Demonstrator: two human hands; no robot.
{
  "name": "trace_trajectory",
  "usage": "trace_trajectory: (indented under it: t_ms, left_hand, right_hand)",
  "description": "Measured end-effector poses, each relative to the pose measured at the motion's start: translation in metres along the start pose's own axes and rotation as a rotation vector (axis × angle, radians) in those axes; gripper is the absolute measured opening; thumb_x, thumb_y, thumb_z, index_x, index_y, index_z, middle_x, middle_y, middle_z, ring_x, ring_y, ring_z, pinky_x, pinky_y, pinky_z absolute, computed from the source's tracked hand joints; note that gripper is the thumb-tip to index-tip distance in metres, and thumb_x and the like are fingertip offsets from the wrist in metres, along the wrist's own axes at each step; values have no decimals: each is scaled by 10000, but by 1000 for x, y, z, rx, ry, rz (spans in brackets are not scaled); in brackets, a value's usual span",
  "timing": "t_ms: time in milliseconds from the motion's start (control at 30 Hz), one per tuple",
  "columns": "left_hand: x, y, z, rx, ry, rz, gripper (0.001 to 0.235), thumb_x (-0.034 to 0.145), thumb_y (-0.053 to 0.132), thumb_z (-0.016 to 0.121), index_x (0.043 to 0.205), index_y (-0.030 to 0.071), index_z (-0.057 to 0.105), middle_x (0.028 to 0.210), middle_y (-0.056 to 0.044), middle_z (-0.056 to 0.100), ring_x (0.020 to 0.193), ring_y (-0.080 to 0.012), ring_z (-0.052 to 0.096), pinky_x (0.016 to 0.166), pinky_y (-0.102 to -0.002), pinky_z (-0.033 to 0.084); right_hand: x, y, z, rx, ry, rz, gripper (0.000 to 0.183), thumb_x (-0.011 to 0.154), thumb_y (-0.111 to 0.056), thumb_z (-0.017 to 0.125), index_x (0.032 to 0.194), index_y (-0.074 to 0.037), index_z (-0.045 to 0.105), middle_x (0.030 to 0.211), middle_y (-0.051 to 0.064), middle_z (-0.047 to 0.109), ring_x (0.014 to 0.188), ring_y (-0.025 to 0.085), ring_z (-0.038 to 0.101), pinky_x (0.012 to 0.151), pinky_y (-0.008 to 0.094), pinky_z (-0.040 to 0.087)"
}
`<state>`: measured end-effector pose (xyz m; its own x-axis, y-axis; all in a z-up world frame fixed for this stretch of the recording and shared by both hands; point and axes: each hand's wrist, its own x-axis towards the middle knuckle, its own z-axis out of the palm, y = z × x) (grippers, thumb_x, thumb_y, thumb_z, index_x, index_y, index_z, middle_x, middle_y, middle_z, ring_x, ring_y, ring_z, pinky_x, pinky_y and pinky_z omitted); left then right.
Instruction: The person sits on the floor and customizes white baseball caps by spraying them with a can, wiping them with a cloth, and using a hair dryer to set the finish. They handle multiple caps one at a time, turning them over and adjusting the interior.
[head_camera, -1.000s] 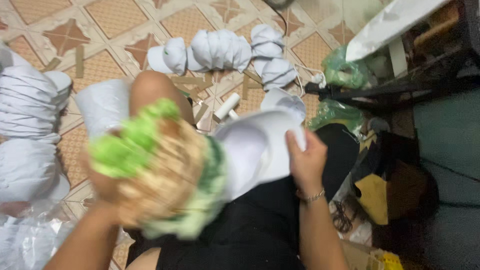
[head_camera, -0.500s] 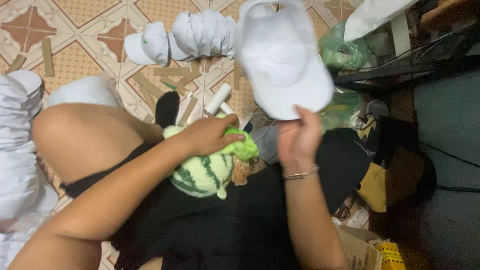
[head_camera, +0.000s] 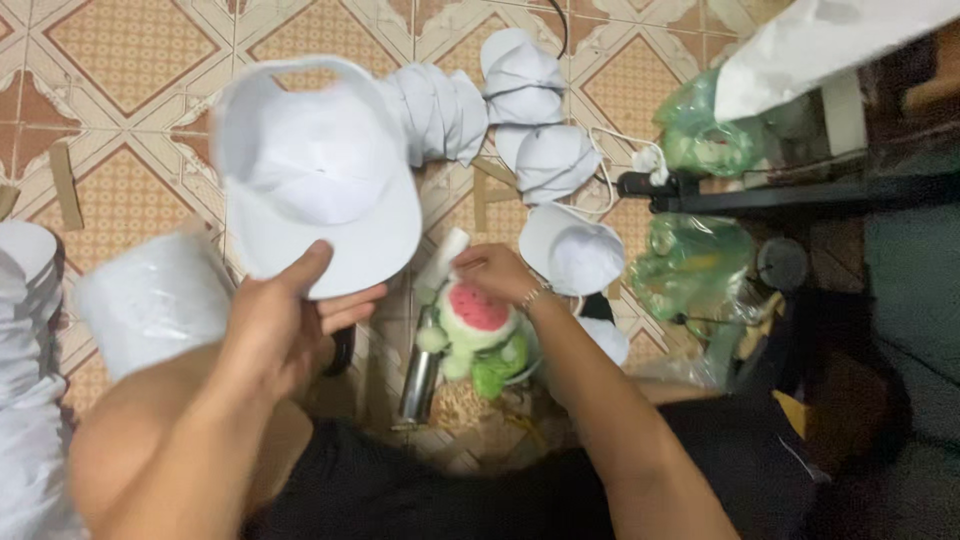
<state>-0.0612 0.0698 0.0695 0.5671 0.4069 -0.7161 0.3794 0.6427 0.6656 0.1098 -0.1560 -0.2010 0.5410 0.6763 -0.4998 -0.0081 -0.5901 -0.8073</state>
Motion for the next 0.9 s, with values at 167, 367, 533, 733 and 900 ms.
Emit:
trace_trajectory:
  t_ms: [167, 367, 533, 733, 900]
  left_hand:
    - [14, 12, 15, -120, 143, 92, 601, 926, 201, 552, 1430, -50, 346, 1205, -280, 662, 918, -404, 758, 714, -427, 663]
    - [43, 4, 9, -98, 189, 96, 619, 958, 210, 608, 1479, -44, 390, 1242, -264, 701, 890, -419, 785, 666, -476, 650]
    - [58, -8, 5, -36, 244, -17, 627, 963, 224, 612, 1513, 2, 410, 1225, -265, 718, 916, -411, 818, 677, -482, 663]
    - [43, -9, 17, -13, 142, 52, 607, 949, 240, 625, 1463, -27, 446, 1208, -242, 747, 923, -378, 809, 691, -448, 639]
    - [21, -18, 23, 32, 60, -18, 549, 925, 273, 622, 1359, -53, 537, 1157, -219, 732, 911, -344, 760, 714, -424, 649]
  right_hand:
    - [134, 117, -2, -246, 531, 232, 198, 858, -242, 735, 948, -88, 820, 984, 141, 788, 926, 283, 756, 850, 377, 592]
    - [216, 141, 9, -242, 660, 553, 412, 827, -287, 808, 1138, -43, 690, 1167, 203, 713, 1067, 341, 695, 920, 415, 559]
    - [226, 152, 26, -138, 674, 527, 589, 766, -217, 880, 1233, -24, 577, 1202, 223, 673, 1075, 341, 664, 917, 414, 547]
    - [171, 163, -10, -41, 578, 140, 264, 1026, -219, 740, 1256, -90, 746, 1109, 161, 811, 967, 245, 774, 845, 365, 593]
    - [101, 100, -61, 495, 629, -301, 585, 953, 32, 650, 1453, -54, 358, 1070, 132, 700, 920, 192, 721, 743, 306, 589]
